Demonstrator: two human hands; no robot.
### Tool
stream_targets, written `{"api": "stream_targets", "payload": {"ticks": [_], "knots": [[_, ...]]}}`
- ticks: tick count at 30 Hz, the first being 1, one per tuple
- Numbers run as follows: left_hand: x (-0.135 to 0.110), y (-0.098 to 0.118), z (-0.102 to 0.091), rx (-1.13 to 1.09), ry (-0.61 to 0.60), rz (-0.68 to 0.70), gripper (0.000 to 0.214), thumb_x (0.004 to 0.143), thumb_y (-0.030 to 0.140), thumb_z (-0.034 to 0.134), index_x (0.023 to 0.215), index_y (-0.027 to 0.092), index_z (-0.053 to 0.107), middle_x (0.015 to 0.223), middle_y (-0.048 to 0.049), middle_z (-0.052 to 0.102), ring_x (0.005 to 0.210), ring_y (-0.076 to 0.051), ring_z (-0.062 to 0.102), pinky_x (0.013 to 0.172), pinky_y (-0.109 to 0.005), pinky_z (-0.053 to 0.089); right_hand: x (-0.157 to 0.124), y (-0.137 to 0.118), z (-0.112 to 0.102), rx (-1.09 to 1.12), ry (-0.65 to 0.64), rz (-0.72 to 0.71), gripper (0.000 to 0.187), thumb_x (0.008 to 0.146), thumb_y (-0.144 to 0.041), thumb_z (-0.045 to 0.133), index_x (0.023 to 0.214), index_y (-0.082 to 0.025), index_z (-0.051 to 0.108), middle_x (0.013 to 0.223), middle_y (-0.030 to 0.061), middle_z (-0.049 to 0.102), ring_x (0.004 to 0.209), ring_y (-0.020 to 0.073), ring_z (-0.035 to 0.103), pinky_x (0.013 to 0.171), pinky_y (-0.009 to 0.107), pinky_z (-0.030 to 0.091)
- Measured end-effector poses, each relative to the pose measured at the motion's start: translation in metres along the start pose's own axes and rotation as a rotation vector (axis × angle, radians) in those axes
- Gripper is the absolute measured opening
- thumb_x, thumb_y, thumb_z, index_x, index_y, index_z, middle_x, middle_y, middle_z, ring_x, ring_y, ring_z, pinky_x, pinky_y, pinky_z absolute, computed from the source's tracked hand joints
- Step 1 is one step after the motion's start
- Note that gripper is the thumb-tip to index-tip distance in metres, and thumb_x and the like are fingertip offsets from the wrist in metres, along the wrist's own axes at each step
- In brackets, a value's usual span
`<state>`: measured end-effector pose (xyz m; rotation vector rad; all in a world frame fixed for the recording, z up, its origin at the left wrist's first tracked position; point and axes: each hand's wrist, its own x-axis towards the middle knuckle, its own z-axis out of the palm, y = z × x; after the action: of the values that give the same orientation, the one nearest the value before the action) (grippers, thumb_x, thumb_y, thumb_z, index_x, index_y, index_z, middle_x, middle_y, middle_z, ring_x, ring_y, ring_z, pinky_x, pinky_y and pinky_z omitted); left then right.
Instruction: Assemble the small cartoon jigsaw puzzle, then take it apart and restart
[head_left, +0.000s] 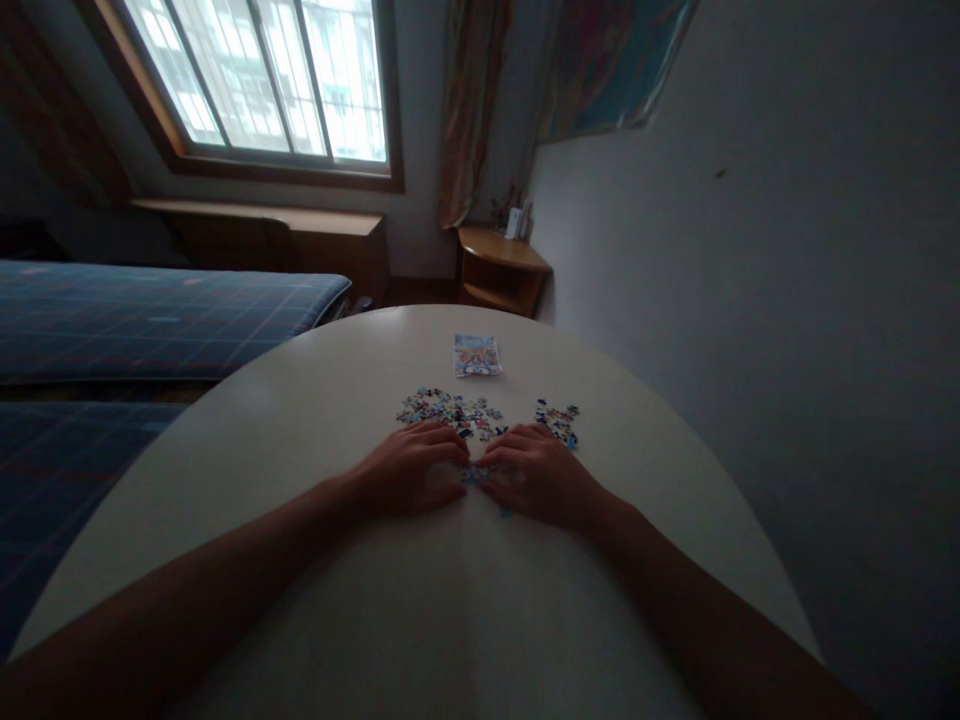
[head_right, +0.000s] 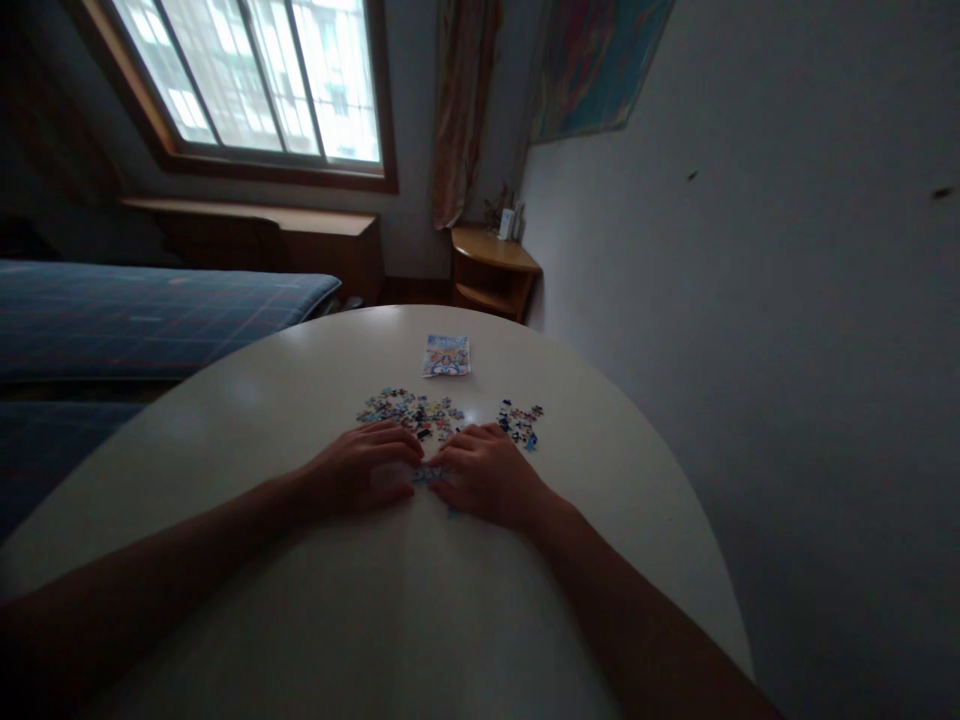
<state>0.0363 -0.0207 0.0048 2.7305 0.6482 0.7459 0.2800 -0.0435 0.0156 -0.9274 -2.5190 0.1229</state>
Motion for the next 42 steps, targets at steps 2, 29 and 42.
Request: {"api": "stream_targets", "payload": {"ticks": [2,29,42], "knots": [[-0.001,0.001,-0.002,0.015,-0.012,0.036,0.021,0.086,0.031,0.066,0.104,0.022,0.065,0.108,-0.0062,0.068,0.1,-0.021,0.061,0.092,-0.036,0.047,-0.002,0.005,-0.008,0.006,-0.005,0.022,0.014,0.085,-0.024,0.067,0.099,-0.024,0.07,0.099,0.0031,0.073,0.095,0.0195,0.064,0.09,0.037,0.041],[-0.001,0.045,0.019,0.284,-0.041,-0.183,0.015,0.093,0.02,0.048,0.093,0.017,0.062,0.098,-0.0071,0.068,0.09,-0.02,0.065,0.082,-0.035,0.056,-0.008,0.028,-0.021,0.115,-0.144,0.085,0.013,0.082,-0.031,0.071,0.087,-0.019,0.072,0.092,0.0068,0.069,0.083,0.0179,0.065,0.079,0.032,0.048],[-0.015,-0.01,-0.005,0.433,0.19,-0.612,0.029,0.089,0.026,0.058,0.117,0.02,0.062,0.119,-0.0083,0.064,0.108,-0.029,0.059,0.093,-0.048,0.05,-0.008,0.03,-0.018,0.133,-0.124,0.078,0.014,0.087,-0.03,0.064,0.093,-0.02,0.071,0.092,0.0071,0.066,0.084,0.018,0.063,0.077,0.032,0.048]]}}
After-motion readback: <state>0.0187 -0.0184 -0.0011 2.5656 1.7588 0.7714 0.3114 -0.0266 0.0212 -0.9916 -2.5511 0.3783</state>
